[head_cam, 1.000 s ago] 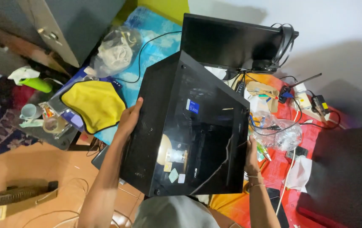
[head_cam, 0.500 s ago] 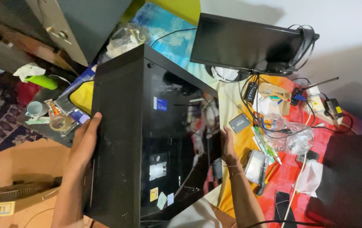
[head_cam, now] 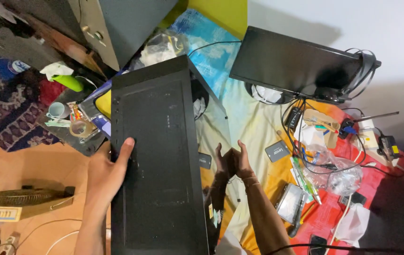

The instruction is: The person handles a computer case, removes the side panel, and uses a screwdriver on the back of the chassis.

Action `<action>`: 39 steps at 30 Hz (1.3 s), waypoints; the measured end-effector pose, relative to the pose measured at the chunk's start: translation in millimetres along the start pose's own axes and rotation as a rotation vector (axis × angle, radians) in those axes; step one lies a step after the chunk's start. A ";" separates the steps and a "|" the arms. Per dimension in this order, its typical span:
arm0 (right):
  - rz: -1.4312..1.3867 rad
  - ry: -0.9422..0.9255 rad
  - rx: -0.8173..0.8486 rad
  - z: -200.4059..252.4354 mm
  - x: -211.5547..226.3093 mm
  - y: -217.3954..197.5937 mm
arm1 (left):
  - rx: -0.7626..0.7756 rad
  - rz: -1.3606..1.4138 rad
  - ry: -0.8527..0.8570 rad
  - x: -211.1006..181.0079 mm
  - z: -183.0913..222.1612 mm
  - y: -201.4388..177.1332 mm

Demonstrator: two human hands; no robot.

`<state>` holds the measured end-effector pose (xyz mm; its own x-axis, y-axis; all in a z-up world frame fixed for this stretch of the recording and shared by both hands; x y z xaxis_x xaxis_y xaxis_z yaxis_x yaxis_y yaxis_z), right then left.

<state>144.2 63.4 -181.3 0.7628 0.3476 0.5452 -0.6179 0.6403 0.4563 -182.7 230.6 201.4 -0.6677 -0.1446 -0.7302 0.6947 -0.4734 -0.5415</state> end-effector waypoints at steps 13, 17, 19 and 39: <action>0.170 -0.002 0.040 -11.6 6.4 -17.3 | -0.063 -0.400 0.658 -51.4 21.5 37.5; 0.425 -0.069 0.020 14.3 33.5 -11.5 | -0.058 -0.553 0.582 -48.6 17.8 55.8; 0.523 -0.101 -0.025 48.0 54.8 3.7 | -0.052 -0.585 0.521 -52.0 18.4 61.0; 1.375 -0.976 0.162 348.1 165.0 161.6 | -0.213 -0.699 0.672 -103.7 37.0 145.4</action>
<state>103.9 -14.2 227.2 -0.6711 -0.0142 0.7412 -0.7341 0.1527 -0.6617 -22.3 144.5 213.8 -0.7008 0.6615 -0.2671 0.2804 -0.0889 -0.9558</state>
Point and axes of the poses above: each hand's wrist, its own z-axis away from the middle knuckle, its own y-axis out of the palm, x = y × z, the point moved 5 cm from there along -z, towards the middle knuckle, and after that the axes turned 13 degrees about x, right-handed, at the moved point
